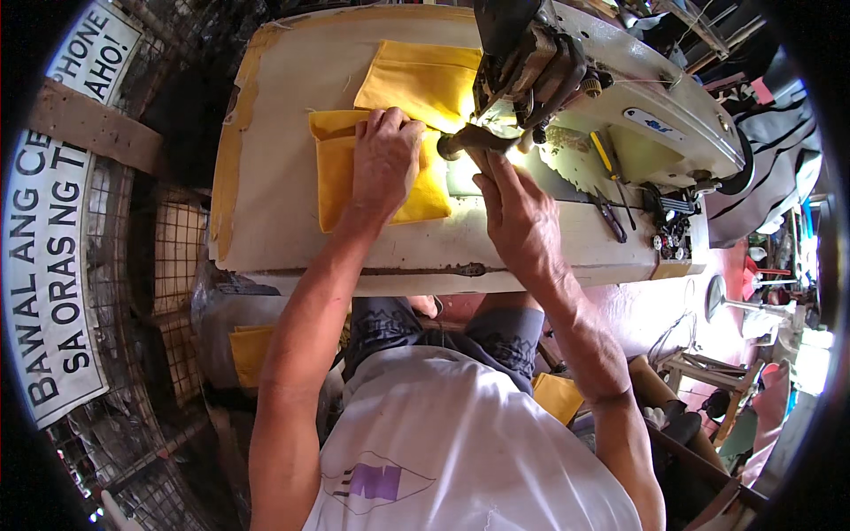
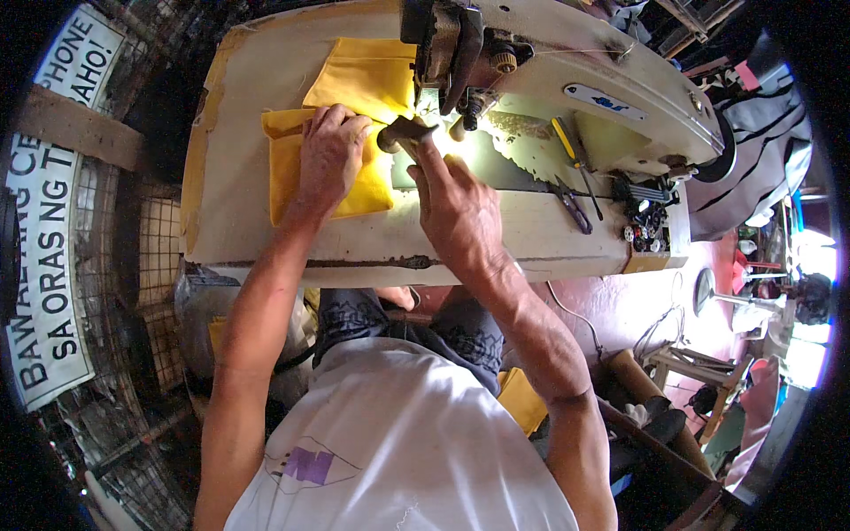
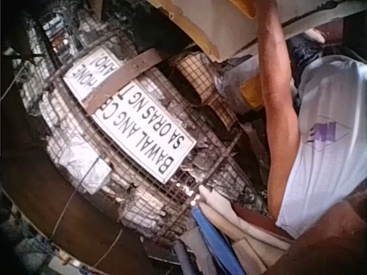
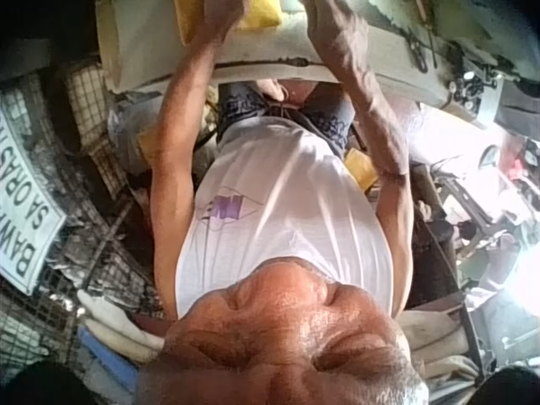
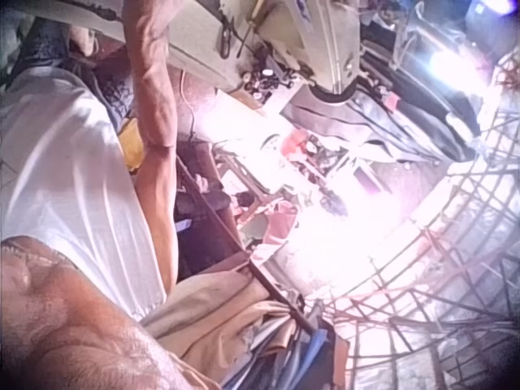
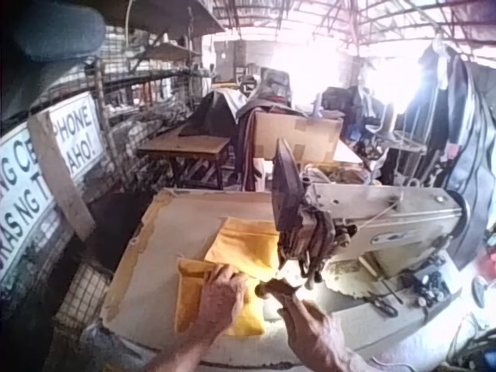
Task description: Sewing and assembling small yellow fabric pouches using an industrial sewing machine and hammer.
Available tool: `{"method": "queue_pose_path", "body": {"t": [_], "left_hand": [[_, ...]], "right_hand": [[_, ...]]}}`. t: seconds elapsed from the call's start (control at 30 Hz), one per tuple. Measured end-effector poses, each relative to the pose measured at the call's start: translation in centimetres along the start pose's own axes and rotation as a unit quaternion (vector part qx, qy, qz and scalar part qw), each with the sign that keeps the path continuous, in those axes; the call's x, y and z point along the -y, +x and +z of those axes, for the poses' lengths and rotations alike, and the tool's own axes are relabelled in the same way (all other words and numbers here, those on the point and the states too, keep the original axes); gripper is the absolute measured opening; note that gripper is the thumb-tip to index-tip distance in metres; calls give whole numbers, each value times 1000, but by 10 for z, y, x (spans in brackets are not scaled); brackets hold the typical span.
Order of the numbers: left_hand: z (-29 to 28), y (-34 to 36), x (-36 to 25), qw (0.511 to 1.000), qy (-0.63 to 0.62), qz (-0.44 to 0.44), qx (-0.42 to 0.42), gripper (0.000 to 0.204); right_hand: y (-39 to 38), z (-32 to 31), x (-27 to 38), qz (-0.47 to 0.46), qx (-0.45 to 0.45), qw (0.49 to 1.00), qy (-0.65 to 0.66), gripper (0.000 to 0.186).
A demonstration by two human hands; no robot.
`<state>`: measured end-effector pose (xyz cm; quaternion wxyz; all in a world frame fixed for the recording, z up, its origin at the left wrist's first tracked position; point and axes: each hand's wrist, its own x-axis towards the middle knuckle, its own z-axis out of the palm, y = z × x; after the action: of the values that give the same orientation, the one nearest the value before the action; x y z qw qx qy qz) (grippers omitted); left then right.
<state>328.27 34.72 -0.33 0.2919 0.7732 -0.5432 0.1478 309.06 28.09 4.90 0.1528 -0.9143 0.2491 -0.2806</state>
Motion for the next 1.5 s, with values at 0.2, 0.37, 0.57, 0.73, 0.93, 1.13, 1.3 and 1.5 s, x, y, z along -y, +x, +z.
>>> {"method": "queue_pose_path", "body": {"t": [0.2,0.37,0.57,0.73,0.93,1.13,1.3,1.5], "left_hand": [[1,5,-3,996,87,-22,-12,21],[-13,-10,-3,999,-22,-2,36,28],[-21,-25,-11,996,44,25,69,45],[-18,-20,-9,994,64,30,80,47],[-23,-21,-8,993,55,26,104,50],[-19,-21,-8,991,70,31,108,51],[-20,-21,-7,991,73,35,104,51],[-28,-27,-11,992,55,44,104,56]], "right_hand": [[0,-1,-8,-12,56,998,-24,44],[2,-17,-2,-34,-23,999,-22,46],[0,-26,16,2,24,1000,-8,36],[-7,-6,5,10,72,996,-48,36],[0,-16,13,8,33,999,-39,34],[-21,-3,-5,-10,68,996,-54,47],[-28,-7,2,-10,81,994,-69,47],[-26,-24,-7,8,65,997,-48,47]]}}
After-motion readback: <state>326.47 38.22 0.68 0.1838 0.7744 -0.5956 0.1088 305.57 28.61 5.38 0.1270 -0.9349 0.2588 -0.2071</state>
